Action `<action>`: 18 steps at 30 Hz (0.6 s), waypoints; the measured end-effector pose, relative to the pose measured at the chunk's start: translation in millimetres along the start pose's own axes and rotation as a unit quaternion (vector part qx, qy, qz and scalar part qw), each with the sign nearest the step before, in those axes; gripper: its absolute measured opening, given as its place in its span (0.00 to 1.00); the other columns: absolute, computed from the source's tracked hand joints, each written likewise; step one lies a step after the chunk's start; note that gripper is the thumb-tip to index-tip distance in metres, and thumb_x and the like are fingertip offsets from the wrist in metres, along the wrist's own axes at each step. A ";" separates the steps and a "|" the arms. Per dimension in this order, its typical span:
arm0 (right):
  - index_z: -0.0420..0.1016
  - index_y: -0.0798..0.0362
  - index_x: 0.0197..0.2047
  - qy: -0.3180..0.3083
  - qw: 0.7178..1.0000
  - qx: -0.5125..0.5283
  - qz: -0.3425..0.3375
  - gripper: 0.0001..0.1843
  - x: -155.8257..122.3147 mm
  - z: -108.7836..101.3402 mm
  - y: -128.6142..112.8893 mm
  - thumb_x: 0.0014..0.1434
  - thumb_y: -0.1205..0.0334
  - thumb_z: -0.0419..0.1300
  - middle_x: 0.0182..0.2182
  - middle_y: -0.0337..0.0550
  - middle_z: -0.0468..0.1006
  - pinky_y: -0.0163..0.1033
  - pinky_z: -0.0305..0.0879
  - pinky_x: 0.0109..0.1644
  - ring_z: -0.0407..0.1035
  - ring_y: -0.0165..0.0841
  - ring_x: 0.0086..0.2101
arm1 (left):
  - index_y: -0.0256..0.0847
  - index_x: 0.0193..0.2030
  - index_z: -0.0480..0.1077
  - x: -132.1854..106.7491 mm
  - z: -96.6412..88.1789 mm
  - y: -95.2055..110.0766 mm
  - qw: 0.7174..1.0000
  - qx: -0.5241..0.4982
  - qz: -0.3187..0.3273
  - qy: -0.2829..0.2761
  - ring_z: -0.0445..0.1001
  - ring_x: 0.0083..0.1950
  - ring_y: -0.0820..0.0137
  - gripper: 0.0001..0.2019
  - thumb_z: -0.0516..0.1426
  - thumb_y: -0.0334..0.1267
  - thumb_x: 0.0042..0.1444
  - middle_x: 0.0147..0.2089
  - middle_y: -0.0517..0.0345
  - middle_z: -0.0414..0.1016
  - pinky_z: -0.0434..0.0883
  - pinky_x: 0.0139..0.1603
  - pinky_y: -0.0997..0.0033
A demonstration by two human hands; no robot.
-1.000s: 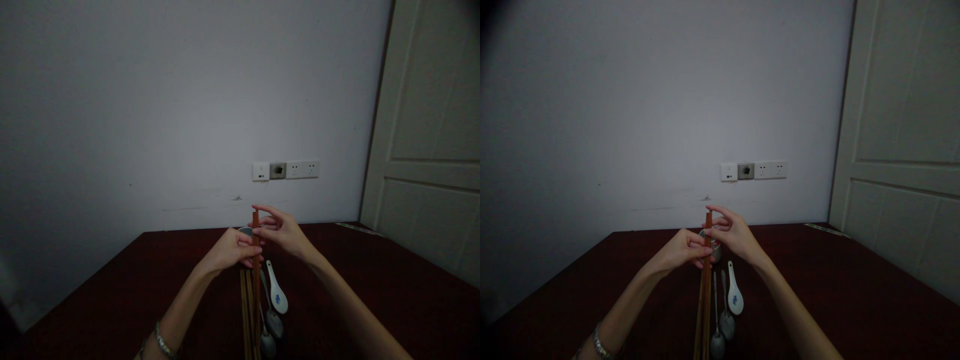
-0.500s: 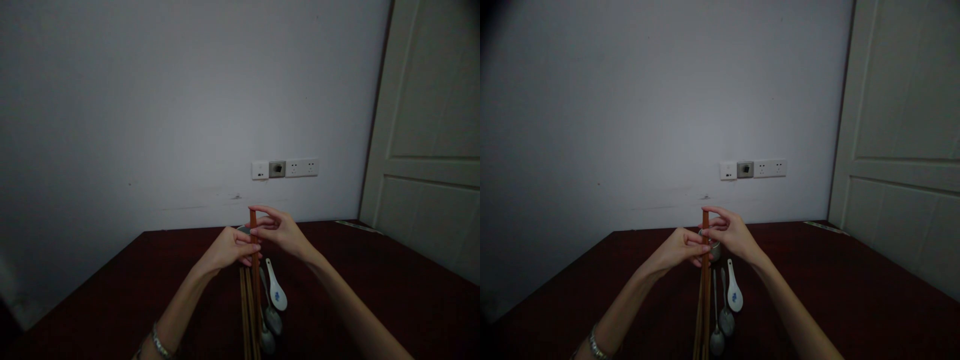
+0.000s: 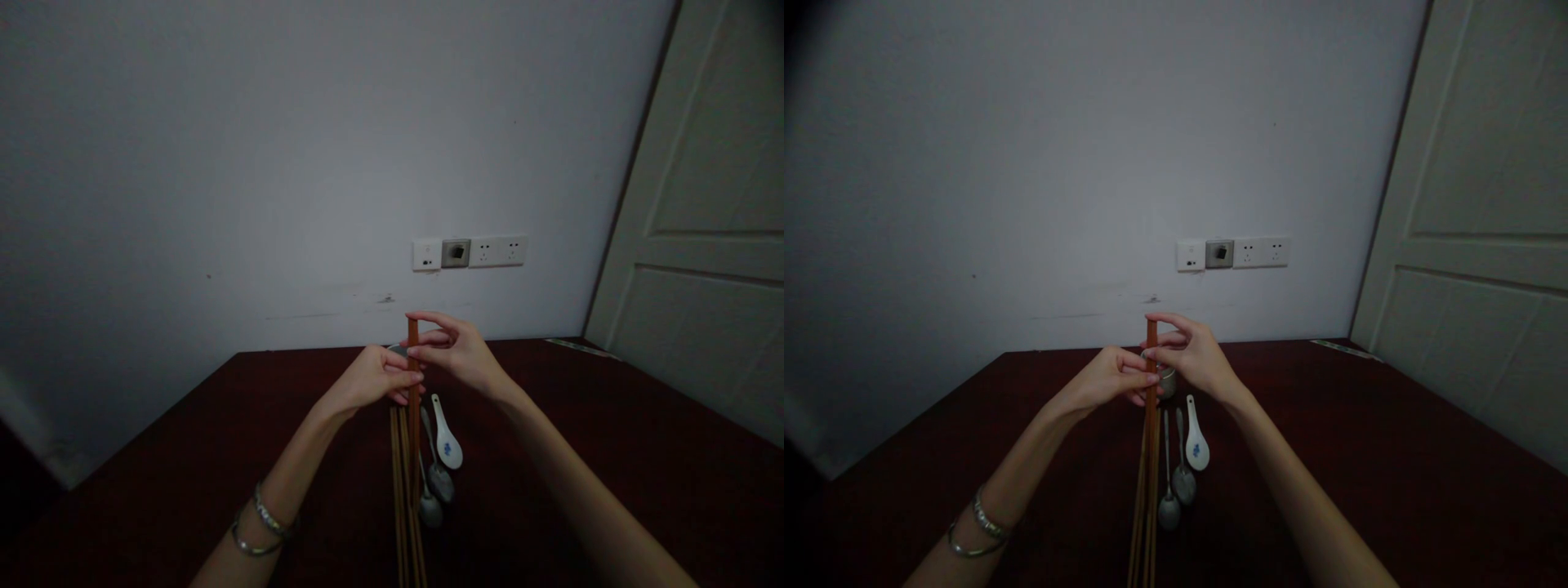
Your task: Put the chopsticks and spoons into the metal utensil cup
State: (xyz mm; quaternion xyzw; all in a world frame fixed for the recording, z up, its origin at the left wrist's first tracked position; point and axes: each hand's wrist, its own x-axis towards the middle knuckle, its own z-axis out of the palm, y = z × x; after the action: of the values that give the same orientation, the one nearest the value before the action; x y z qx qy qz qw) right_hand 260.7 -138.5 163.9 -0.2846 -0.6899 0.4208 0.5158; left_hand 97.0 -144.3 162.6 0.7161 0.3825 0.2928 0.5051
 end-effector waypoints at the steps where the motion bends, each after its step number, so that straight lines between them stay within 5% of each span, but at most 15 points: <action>1: 0.66 0.52 0.51 0.000 1.000 0.000 0.000 0.28 0.1 0.0 0.4 0.44 0.65 0.64 0.28 0.41 0.78 0.36 0.69 0.30 0.71 0.30 0.25 | 0.32 0.30 0.74 -0.3 0.2 0.8 1.000 0.003 -0.002 0.001 0.73 0.32 0.71 0.12 0.60 0.42 0.46 0.32 0.47 0.76 0.70 0.33 0.70; 18: 0.67 0.52 0.50 0.017 1.000 -0.015 0.005 0.27 -0.7 2.1 -3.2 0.44 0.65 0.64 0.27 0.40 0.78 0.35 0.70 0.28 0.73 0.31 0.27 | 0.31 0.30 0.74 0.8 1.6 -0.9 1.000 0.004 -0.001 0.010 0.73 0.31 0.70 0.12 0.59 0.42 0.46 0.32 0.47 0.76 0.70 0.31 0.71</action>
State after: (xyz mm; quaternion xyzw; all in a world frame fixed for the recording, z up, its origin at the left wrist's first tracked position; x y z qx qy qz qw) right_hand 259.0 -141.3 166.0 -0.3027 -0.6860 0.4080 0.5208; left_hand 98.6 -144.2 161.3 0.7149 0.3894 0.2983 0.4983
